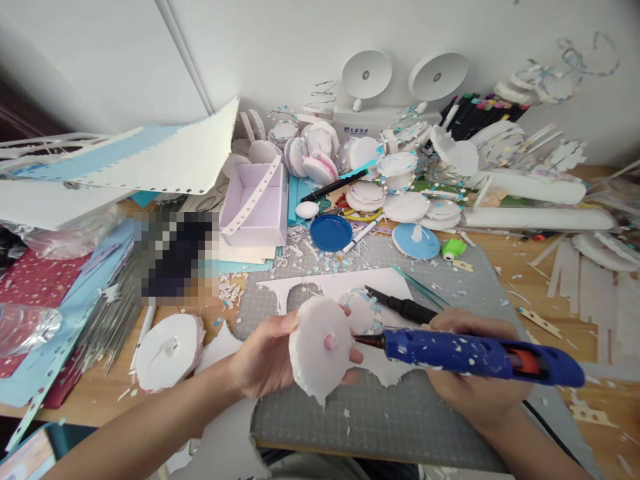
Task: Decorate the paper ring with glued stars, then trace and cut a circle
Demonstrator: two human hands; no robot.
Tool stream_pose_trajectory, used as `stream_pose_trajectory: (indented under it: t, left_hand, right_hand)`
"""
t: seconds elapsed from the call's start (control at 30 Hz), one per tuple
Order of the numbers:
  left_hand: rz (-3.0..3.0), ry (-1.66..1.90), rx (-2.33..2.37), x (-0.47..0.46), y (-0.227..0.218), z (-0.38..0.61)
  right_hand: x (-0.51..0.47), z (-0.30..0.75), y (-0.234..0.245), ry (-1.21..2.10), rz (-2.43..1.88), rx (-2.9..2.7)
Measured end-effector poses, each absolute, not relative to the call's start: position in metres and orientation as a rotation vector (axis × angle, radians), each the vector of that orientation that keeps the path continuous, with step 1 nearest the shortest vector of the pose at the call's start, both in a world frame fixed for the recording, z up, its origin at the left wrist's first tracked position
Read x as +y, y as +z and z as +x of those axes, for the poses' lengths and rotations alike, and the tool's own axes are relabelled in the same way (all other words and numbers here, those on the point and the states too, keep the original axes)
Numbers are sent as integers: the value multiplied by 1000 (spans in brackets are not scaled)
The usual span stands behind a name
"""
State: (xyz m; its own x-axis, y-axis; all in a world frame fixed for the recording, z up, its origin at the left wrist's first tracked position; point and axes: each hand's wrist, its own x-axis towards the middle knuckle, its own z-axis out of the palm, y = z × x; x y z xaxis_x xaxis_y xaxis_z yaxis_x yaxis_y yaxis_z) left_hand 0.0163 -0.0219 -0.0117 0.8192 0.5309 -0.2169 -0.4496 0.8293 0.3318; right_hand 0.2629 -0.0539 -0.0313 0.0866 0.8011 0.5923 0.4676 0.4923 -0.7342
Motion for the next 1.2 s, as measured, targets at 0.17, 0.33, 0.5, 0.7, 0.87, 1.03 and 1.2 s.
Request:
stream_pose_trajectory:
  t: [0.17, 0.33, 0.5, 0.7, 0.87, 1.03, 1.2]
  left_hand:
    - [266, 545, 280, -21, -11, 17]
    - [281, 555, 238, -21, -16, 17]
    - [269, 537, 237, -20, -14, 16]
    - [306, 483, 293, -20, -13, 15]
    - [332, 468, 289, -21, -14, 15]
    - [376, 435, 283, -20, -14, 14]
    - [348, 437, 287, -20, -12, 14]
  right_hand:
    - [-52, 259, -27, 348, -1137, -1650]
    - [-51, 255, -27, 319, -1097, -1685]
    - [-53, 259, -32, 348, -1105, -1690]
    - [-52, 259, -29, 350, -1105, -1657]
    - [-51, 256, -27, 352, -1090, -1728]
    - [-51, 256, -28, 337, -1105, -1722]
    - [-50, 258, -26, 314, -1095, -1636]
